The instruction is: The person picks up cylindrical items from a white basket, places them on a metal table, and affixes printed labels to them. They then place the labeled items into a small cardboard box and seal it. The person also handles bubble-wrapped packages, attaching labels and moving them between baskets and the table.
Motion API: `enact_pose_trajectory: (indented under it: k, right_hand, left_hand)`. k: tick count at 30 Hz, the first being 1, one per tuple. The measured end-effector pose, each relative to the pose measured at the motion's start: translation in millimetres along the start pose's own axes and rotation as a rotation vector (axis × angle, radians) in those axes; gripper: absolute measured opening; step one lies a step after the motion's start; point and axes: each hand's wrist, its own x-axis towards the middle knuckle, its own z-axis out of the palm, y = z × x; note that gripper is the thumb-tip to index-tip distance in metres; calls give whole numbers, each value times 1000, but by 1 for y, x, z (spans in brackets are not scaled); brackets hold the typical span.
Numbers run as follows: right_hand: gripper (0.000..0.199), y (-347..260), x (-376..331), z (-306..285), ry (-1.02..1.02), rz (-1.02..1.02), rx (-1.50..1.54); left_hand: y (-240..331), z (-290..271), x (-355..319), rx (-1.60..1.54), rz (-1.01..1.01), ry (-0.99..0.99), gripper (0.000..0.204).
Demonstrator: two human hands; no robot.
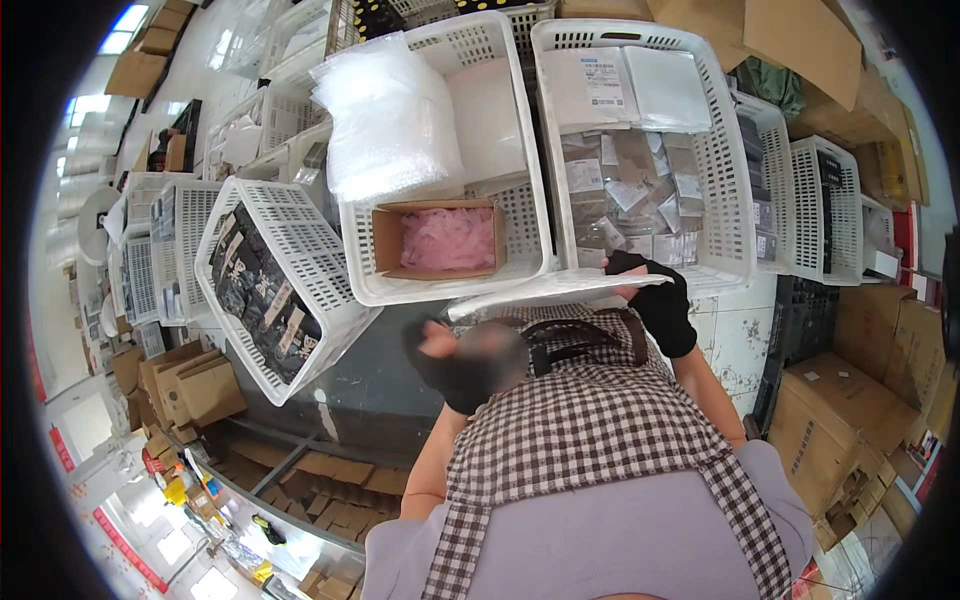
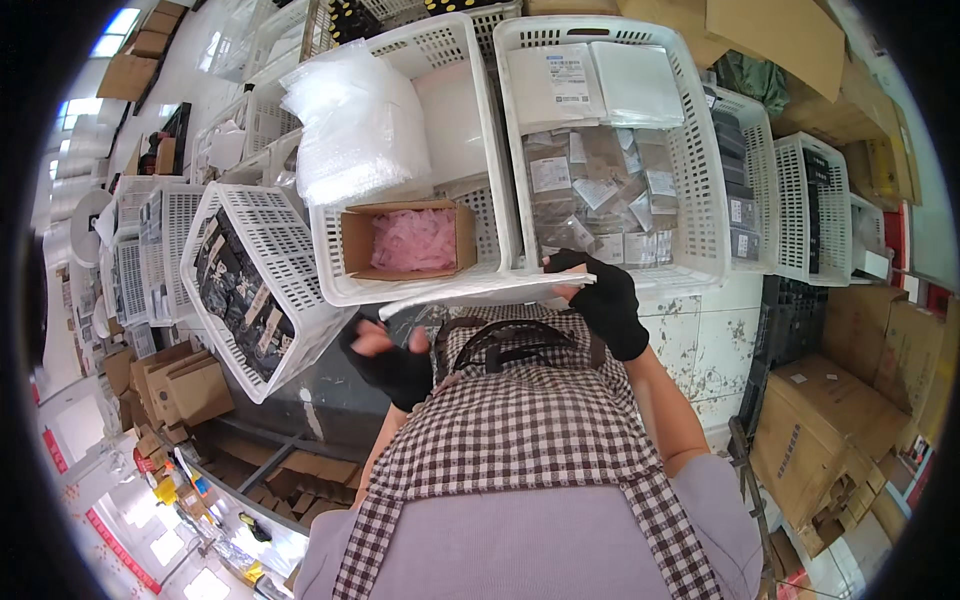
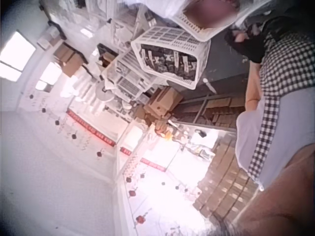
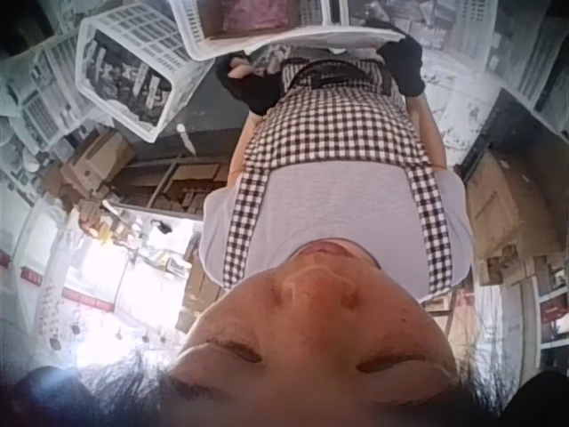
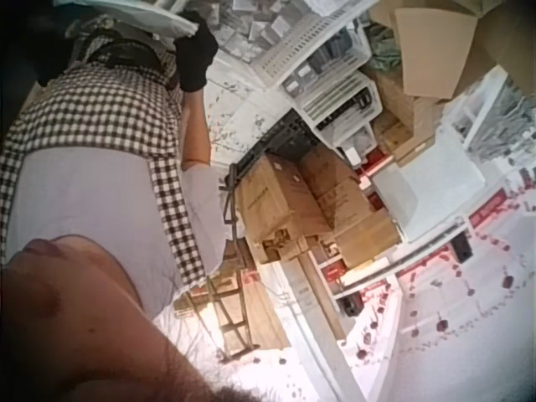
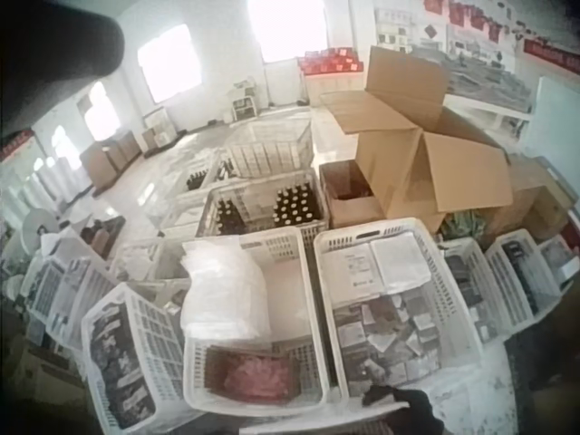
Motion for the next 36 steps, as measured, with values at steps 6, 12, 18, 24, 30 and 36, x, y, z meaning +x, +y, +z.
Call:
enact_pose_trajectory:
  k: [6, 12, 18, 24, 30, 36]
  right_hand:
    - [19, -4, -4, -3, -78, -80, 37]
    - [42, -13, -11, -11, -110, 0, -187]
    - [49, -15, -12, -17, -188, -81, -256]
    - [45, -13, -10, -23, -251, -69, -285]
    - [23, -3, -8, -29, -414, 54, -81]
    - [24, 12, 13, -15, -4, 93, -302]
  left_hand:
    - [51, 20, 29, -19, -111, -513, 23]
    - [50, 12, 10, -103, -184, -707, 14]
    - [57, 7, 7, -166, -268, -758, 14]
    - [57, 8, 8, -175, -308, -830, 23]
    - [53, 5, 16, -143, -146, -960, 14]
    - [30, 22, 32, -305, -179, -501, 14]
